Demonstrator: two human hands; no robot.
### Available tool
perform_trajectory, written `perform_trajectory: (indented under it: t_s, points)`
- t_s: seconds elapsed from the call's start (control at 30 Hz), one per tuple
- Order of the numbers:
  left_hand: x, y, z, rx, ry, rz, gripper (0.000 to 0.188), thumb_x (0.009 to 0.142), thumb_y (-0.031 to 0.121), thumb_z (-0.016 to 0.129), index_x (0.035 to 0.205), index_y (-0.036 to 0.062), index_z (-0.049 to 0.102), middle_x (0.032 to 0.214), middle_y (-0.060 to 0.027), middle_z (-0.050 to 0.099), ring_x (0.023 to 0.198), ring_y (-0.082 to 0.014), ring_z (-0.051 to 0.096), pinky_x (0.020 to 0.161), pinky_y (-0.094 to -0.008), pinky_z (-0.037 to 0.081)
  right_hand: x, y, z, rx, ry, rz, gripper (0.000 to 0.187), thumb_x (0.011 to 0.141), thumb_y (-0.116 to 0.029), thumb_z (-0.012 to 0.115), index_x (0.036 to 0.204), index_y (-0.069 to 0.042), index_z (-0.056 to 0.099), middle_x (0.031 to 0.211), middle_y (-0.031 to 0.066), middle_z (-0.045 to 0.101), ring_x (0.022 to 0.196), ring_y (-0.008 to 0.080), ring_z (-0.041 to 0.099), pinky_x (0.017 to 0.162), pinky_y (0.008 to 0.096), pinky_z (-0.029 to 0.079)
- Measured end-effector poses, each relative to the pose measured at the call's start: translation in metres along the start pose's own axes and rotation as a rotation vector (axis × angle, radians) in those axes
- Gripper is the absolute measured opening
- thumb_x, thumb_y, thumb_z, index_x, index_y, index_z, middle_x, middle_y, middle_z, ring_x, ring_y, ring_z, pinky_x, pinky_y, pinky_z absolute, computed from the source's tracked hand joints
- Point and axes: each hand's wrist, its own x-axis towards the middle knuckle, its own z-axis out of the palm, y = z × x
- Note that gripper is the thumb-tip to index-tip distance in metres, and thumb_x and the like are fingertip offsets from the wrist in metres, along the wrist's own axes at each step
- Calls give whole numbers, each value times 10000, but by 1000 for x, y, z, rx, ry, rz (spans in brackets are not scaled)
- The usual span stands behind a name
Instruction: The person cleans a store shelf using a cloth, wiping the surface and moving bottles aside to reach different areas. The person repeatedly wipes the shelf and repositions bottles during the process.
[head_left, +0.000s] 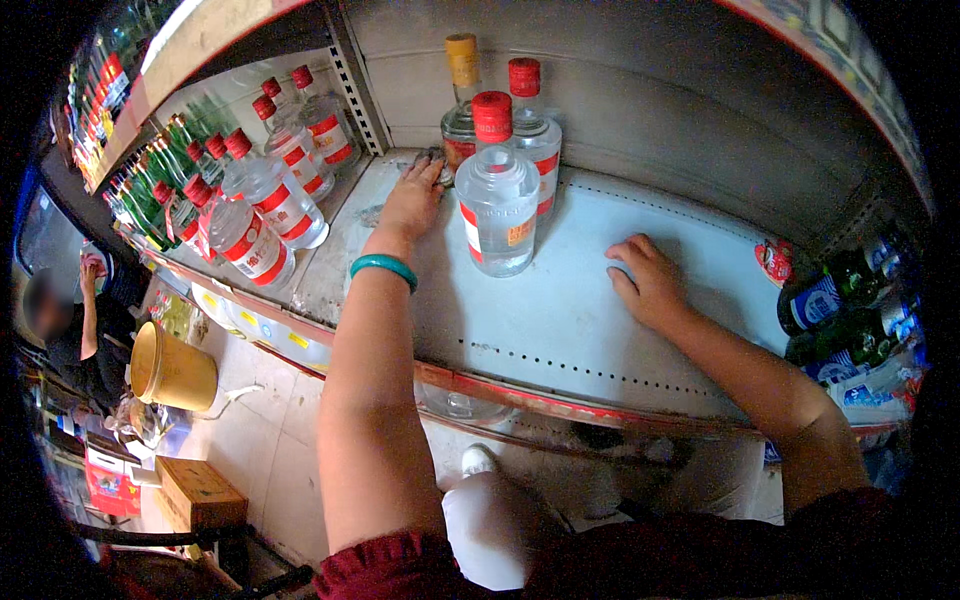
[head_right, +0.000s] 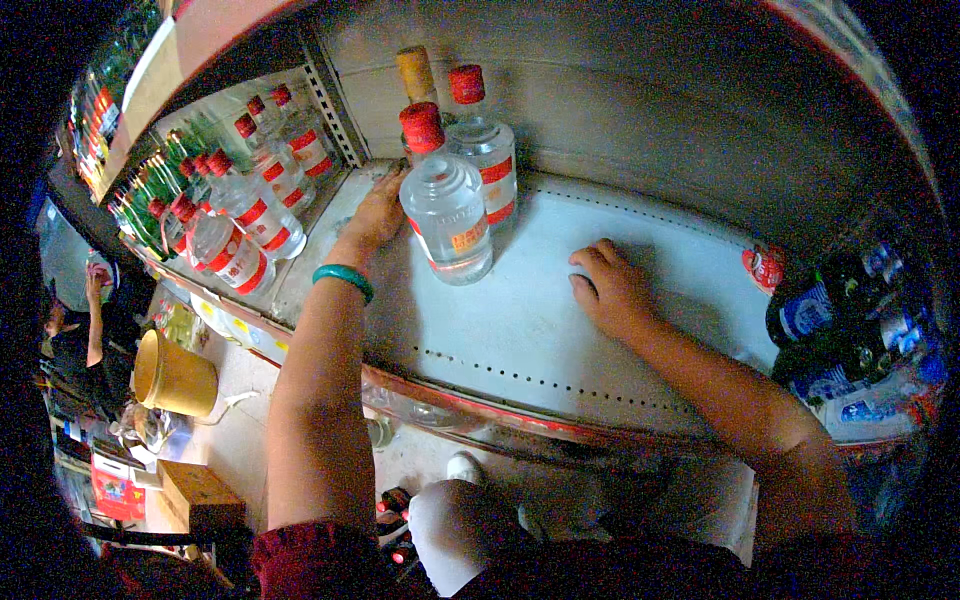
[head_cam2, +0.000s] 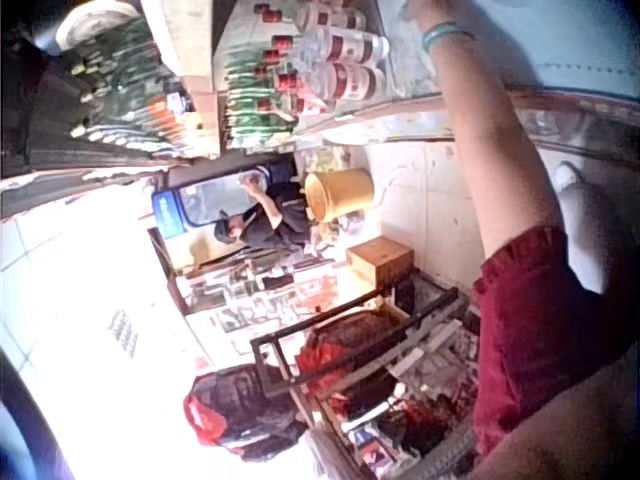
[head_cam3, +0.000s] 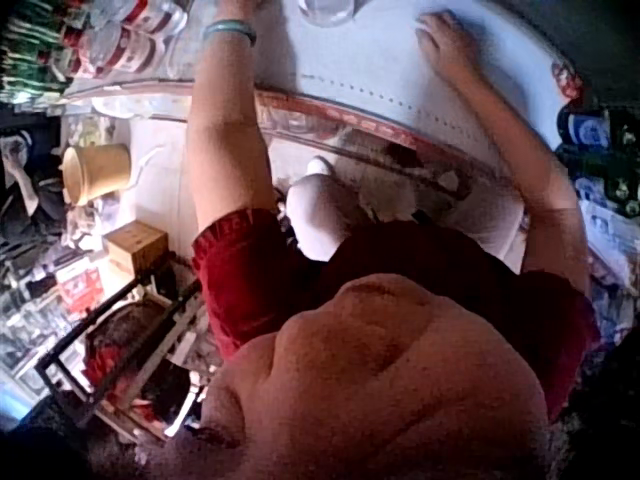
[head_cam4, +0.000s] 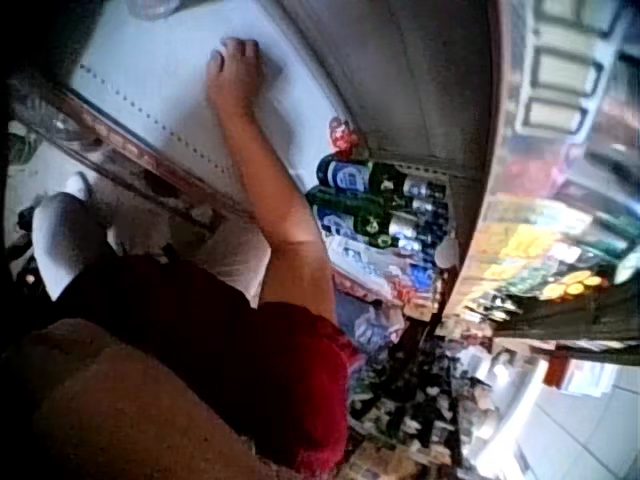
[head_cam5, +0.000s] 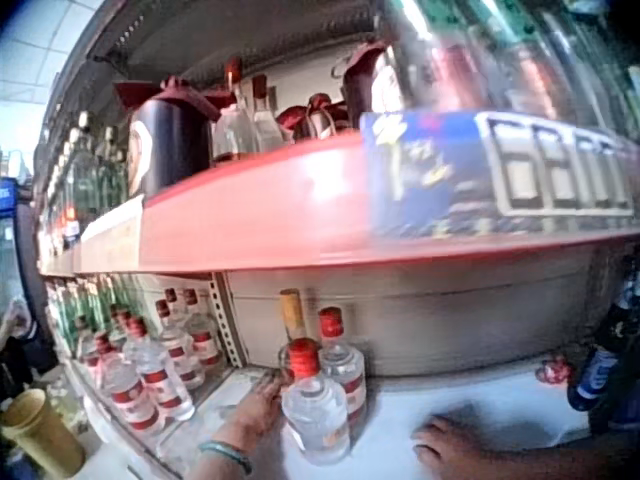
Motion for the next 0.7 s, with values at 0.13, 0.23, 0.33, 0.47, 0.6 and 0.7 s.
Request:
perform_trajectory:
  t_s: [0.13,0.23,0.33,0.47,0.6,0.7]
  points:
    - [17,-13,7,159,30,86,376,872,156,452,1247,128,480,1358,-130,399,1251,-318,365,1049,-405,301,4,-9,-4,-28,-16,-5,218,794,-140,576,995,-68,538,1003,147,521,909,349,538,768,416,459]
    - [34,-24,14,168,12,88,360,880,172,415,1224,145,514,1357,-100,410,1249,-325,366,1041,-402,313,3,-9,-2,-92,-105,64,239,805,-161,566,1028,-82,528,1030,147,513,930,355,534,778,428,462]
    - [45,-21,16,39,-19,-57,359,882,187,390,1209,155,534,1344,-76,430,1245,-330,367,1027,-392,331,3,-9,-3,-77,-84,59,254,807,-165,563,1048,-96,521,1039,140,511,937,356,535,776,439,463]
    - [49,-31,3,209,-75,-150,346,882,195,391,1185,155,554,1286,-76,482,1201,-311,414,980,-398,376,3,-10,-4,-95,-84,58,247,798,-140,570,1034,-82,524,1030,136,512,934,344,537,778,422,457]
    - [39,-7,-35,330,-47,-387,328,887,209,398,1166,182,568,1233,-86,515,1146,-298,463,921,-400,423,2,-15,-9,-101,-82,96,228,781,-100,584,996,-44,534,983,137,519,916,322,536,776,387,441]
    - [31,-44,-36,307,-20,-458,311,896,187,378,1118,136,589,1172,-123,557,1111,-311,503,897,-406,444,2,-15,-7,-92,-120,76,241,804,-141,567,1035,-85,527,1028,135,512,925,341,541,774,423,459]
